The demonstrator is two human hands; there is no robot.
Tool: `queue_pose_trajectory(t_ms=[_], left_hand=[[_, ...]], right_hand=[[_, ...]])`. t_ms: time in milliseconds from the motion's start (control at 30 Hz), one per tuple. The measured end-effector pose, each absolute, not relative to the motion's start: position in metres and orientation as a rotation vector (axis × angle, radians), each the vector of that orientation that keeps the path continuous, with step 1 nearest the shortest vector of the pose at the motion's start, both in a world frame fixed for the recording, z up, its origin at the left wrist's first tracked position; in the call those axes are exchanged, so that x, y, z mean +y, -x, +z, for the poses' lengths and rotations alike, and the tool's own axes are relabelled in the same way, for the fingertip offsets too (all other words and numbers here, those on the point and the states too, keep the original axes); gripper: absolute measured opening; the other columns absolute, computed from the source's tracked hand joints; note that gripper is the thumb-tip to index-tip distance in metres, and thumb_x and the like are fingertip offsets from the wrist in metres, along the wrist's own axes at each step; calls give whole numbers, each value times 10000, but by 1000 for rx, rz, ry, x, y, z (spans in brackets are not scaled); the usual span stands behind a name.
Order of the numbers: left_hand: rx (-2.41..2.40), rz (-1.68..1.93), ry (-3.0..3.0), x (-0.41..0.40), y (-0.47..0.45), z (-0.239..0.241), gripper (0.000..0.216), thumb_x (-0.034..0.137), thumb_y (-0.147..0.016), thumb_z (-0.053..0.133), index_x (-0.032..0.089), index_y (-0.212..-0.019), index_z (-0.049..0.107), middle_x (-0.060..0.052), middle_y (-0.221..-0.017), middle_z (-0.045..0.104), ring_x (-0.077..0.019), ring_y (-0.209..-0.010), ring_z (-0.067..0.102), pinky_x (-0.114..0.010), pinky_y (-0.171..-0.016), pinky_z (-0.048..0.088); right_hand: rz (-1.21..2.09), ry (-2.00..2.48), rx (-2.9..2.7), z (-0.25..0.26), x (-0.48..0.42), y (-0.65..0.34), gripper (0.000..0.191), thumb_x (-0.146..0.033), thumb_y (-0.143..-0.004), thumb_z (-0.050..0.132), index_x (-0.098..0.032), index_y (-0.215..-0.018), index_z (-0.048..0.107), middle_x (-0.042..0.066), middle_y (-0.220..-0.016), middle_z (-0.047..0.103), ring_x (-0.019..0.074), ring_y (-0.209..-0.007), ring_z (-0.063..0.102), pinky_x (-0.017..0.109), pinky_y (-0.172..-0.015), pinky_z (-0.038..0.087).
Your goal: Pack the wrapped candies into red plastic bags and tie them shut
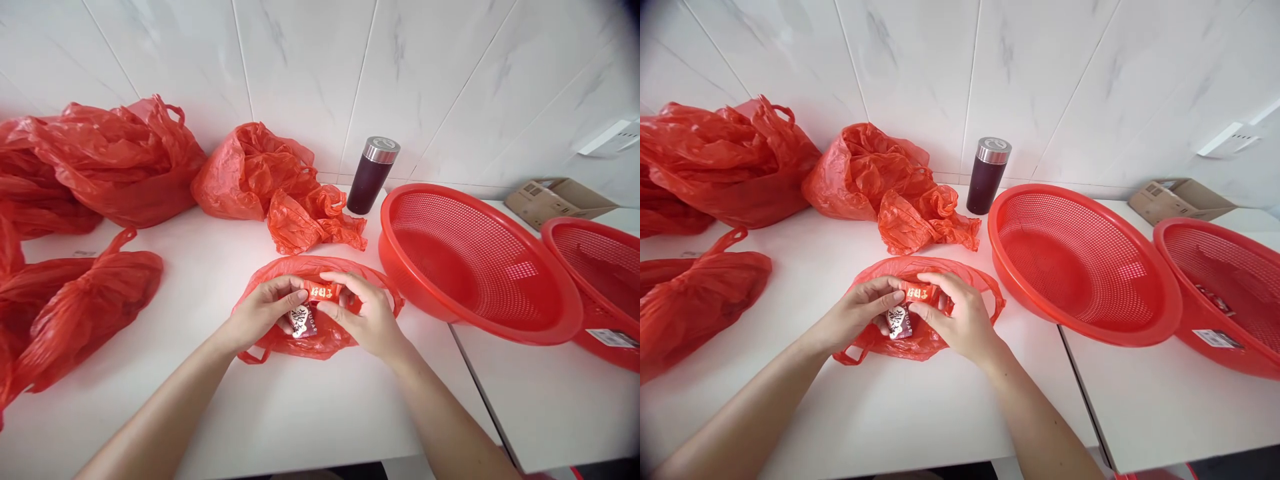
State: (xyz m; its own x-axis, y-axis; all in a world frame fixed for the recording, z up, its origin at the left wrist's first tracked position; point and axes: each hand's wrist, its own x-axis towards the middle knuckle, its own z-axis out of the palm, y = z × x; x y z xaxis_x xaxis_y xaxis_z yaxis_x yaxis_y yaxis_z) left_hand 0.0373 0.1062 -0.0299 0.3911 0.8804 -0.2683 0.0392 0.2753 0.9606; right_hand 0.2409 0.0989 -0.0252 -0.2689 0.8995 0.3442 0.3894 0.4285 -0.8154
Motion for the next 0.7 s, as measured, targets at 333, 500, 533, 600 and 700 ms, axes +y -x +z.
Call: queue_pose_trajectory(t_ms=[333,500,533,600,700], left_hand=[[939,717,-1020,105,-34,-29,229,412,-854,636,203,-925,575,56,-664,578,-75,-520,570,-185,-492,518],[916,742,-1042,106,-34,-30,218,406,-865,625,201,-907,567,48,-683,582,-84,-566,591,-186,-517,525],[927,754,-1055,106,-34,-30,224,413,-864,623,200,-901,562,41,-702,592,-91,-584,600,-191,-530,528],[958,786,-1064,107,-34,-31,241,429,-855,627,205,-903,554,27,-757,613,-103,-616,617,-203,-550,534],[996,816,-1036,108,-34,-31,277,479,-853,603,210,-909,569,13,-814,614,-123,-652,627,-242,-591,555]], right_hand=[[1289,1081,-1574,-22,105,-251,178,-361,-901,595,-202,-823,609,-28,-717,615,93,-616,543,218,-605,444],[1147,1075,-1667,-24,104,-251,144,-326,-916,568,-208,-839,593,-27,-711,601,100,-629,551,226,-609,453],[1017,1075,-1718,-25,104,-250,107,-295,-910,575,-212,-845,594,-25,-719,604,102,-636,554,229,-613,457],[746,1043,-1806,-28,104,-248,27,-208,-887,582,-221,-871,601,-16,-764,624,108,-656,566,236,-625,470],[515,928,-1863,-31,105,-245,163,-88,-851,552,-228,-917,601,14,-887,650,137,-792,619,265,-707,512]])
